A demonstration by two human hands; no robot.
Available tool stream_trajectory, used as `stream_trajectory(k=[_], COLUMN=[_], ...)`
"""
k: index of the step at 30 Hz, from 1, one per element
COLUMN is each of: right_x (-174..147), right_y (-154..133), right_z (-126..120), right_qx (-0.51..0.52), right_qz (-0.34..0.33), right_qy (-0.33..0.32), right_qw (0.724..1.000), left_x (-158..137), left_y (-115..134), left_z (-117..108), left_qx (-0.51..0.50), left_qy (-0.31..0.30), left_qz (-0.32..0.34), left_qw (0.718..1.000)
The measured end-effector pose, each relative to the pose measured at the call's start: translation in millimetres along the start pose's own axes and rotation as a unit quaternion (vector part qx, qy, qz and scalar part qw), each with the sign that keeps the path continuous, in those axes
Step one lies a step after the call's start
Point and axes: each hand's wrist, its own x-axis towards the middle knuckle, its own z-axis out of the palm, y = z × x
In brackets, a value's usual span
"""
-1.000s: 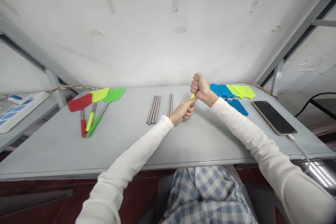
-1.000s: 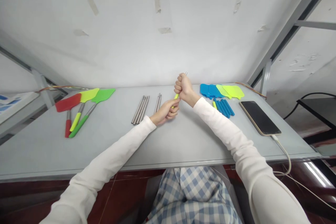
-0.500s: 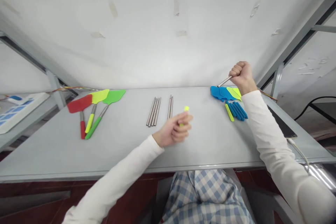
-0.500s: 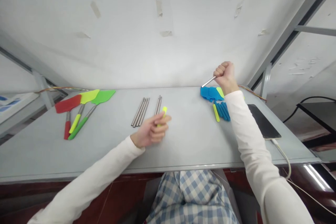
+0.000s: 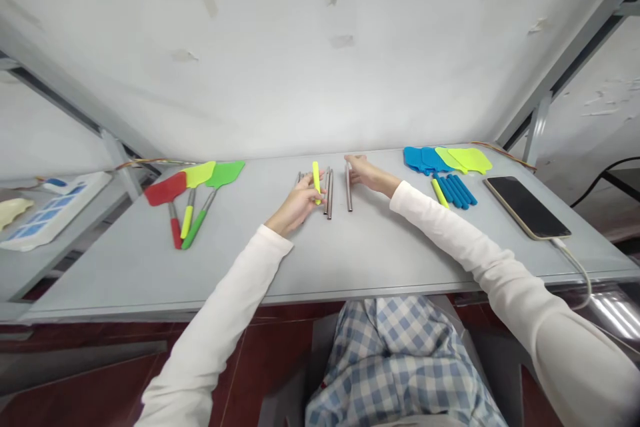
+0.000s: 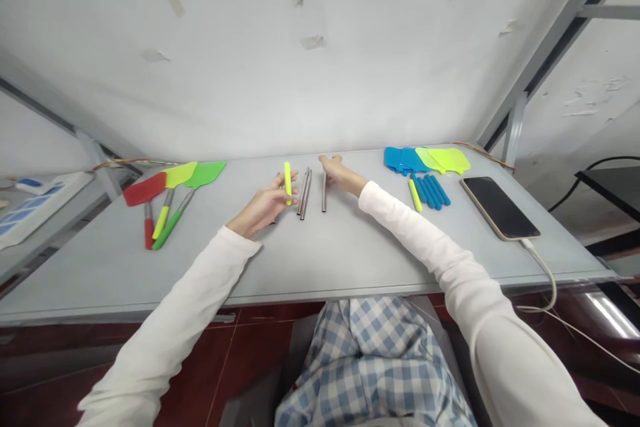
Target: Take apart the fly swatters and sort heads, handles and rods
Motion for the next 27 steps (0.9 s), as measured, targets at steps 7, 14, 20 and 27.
stream_trajectory(k=[7, 14, 20, 27], right_x=[-41, -43, -57, -75], right_y=[-14, 15, 43, 49], right_z=[-19, -67, -107, -115], right_qx=[-0.159, -0.167, -0.404, -0.637], right_qz=[-0.100, -0.131, -0.112, -0.119], right_qy=[-0.063, 0.054, 0.162, 0.127], right_qw=[0.980, 0.976, 0.893, 0.751], left_x=[22, 41, 58, 59], left_y=[-21, -42, -32, -34], left_z=[33, 75, 41, 12], left_qx=[0.223, 0.366, 0.679, 0.734], left_qy=[-0.061, -0.093, 0.005, 0.009], left_qz=[0.103, 0.222, 0.184, 0.082], left_qw=[0.967, 0.899, 0.711, 0.675])
